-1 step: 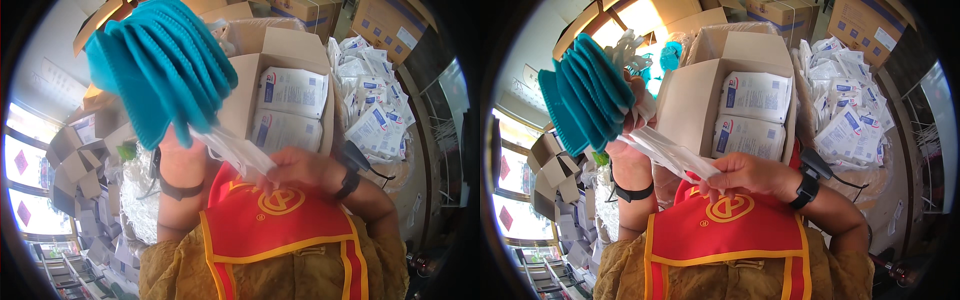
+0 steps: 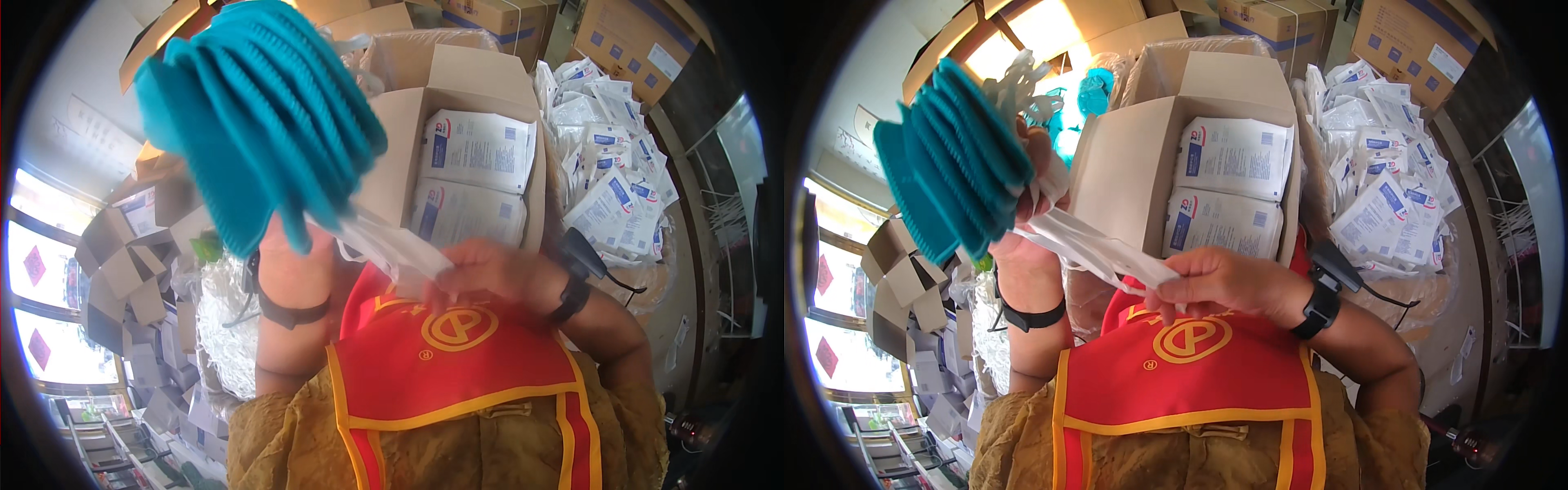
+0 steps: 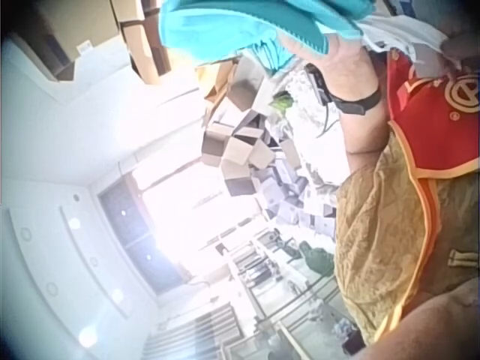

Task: Sorting and packing green surgical masks and small white medical packets into cardboard boxes.

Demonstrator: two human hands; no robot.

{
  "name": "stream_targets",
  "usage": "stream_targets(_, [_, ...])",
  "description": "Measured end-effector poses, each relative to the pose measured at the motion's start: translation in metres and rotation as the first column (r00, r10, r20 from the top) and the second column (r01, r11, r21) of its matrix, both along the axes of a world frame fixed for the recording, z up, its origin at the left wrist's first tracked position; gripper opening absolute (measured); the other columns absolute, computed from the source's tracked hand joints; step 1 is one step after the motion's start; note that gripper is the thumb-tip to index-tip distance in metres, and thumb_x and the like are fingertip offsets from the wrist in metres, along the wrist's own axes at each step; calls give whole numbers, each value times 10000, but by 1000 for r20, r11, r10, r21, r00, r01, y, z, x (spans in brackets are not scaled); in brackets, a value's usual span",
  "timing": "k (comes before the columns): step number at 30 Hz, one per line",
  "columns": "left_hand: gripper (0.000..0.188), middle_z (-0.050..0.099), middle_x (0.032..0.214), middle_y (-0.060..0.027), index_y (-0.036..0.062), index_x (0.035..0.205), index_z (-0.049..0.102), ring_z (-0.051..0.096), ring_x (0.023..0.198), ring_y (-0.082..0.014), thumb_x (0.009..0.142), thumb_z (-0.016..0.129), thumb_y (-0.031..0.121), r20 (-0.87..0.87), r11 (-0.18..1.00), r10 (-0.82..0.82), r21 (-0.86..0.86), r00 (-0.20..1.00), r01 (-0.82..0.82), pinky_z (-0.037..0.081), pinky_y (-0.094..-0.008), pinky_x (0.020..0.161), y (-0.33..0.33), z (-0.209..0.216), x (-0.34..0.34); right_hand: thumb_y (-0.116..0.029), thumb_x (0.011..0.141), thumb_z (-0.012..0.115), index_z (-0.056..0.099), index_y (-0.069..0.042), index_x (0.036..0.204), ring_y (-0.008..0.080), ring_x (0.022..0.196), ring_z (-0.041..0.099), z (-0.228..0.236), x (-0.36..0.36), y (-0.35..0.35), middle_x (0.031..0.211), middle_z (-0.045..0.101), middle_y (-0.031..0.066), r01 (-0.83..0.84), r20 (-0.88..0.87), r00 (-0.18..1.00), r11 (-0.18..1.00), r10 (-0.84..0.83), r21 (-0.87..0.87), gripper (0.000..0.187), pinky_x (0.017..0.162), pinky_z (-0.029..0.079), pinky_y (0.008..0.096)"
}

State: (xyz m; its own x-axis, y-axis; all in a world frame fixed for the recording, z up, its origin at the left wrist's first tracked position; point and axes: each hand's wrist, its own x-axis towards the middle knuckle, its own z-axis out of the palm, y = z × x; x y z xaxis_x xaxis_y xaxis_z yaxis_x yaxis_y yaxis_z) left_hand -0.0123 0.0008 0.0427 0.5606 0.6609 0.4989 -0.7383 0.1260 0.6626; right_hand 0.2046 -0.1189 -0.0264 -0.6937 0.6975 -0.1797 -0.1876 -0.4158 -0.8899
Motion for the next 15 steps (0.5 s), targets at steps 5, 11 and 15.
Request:
stream_targets(5, [352, 622, 852, -110, 35, 1075, 587, 637, 720, -212, 821, 662, 268, -371, 840, 313, 538, 874, -72, 500, -332, 609, -20, 13, -13, -323, 993, 543, 663, -43, 939, 19, 633, 415, 16, 26, 9, 711, 487, -57, 85, 188, 978, 996, -88, 25, 309, 557, 331, 167])
stream_targets(11, [495, 645, 933, -151, 34, 1161, 553, 661, 795, -336, 698, 688, 147, -522, 413, 718, 852, 460, 321, 531, -408, 692, -45, 22, -11, -262, 986, 546, 623, -29, 910, 99, 603, 501, 56, 40, 17, 655, 546, 40, -130, 406, 904, 821, -132, 556, 257, 560, 403, 286])
stream_targets(15, [467, 565, 742, -99, 52, 1073, 567, 605, 601, -307, 611, 636, 48, -491, 275, 809, 801, 322, 531, 496, -381, 514, -67, 6, -9, -244, 983, 534, 578, -7, 851, 245, 554, 562, 61, 42, -1, 654, 577, 147, -299, 583, 795, 729, -167, 616, 274, 550, 432, 353])
